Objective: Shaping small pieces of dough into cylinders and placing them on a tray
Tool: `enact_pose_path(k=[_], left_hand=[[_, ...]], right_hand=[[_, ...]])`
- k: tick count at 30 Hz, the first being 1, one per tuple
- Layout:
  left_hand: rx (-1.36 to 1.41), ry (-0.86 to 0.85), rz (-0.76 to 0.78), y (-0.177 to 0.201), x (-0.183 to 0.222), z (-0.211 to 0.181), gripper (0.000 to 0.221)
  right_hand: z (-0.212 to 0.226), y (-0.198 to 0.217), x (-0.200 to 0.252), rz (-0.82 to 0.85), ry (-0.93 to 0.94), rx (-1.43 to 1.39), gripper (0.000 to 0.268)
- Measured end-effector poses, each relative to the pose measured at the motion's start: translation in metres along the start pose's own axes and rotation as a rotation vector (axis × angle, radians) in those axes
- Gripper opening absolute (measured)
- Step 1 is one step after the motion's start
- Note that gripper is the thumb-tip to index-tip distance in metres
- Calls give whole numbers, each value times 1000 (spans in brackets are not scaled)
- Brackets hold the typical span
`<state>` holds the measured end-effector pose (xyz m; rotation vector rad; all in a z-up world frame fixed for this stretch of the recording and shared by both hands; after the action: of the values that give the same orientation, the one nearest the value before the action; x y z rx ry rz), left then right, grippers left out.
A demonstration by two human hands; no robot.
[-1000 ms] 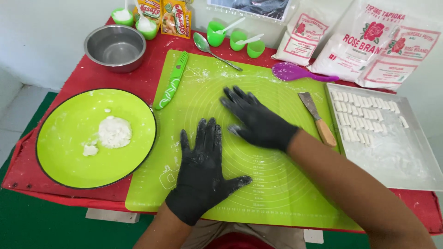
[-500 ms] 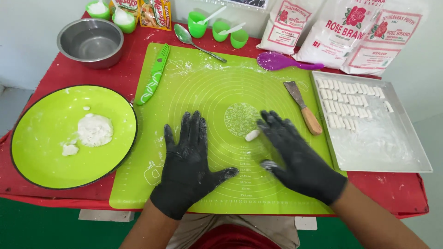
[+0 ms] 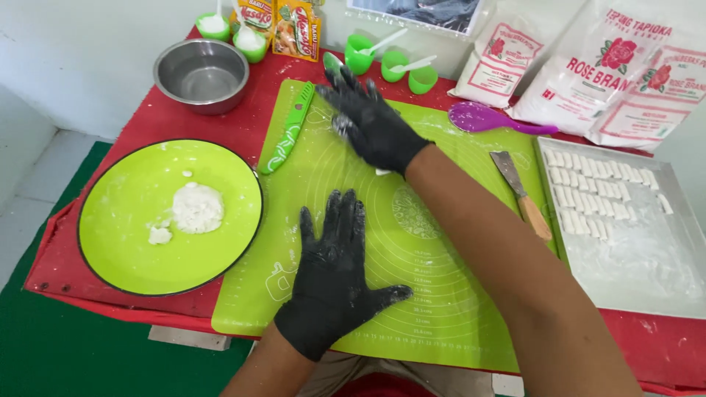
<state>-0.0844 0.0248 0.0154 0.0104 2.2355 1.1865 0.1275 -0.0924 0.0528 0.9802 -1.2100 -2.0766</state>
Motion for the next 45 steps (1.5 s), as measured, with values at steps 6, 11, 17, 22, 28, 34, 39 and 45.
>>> enact_pose_path(k=[6,11,17,22,28,34,39,45], left_hand=[[-4,-2,-5,-4,1,2,132],[-53,-12,3,-6,1,3,134],[-58,-24,-2,-6,3,1,131],[-93,-44,-23,-4,3,0,132],[-83,-19,9,-8,3,2,131],[-14,-34,-50,-3,3,1,128],[-16,7,8,-3,2,2,133],[16,-5,-30,-2,3,2,130]], right_hand=[[2,9,25,-39,15,39,61],[51,14,105,243,-74,118,75],[112,50,202,221,-26,87,71],[138,72,240,71,-24,221,60],[127,49,208,30,-193,54,76],[61,-3,119,129,-156,150,77],[4,-20,22,113,-5,94,59],[-5,6,-20,-161,21,101,54]])
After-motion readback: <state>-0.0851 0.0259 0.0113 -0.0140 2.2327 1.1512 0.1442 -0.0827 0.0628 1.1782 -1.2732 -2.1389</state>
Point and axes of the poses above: each hand's wrist, its own x-axis away from the middle knuckle, its own y-axis out of the back of the hand, z = x × y, the point moved 3 cm from there along -x, towards the middle knuckle, and after that the axes turned 5 degrees about y, right-handed, at the moved point
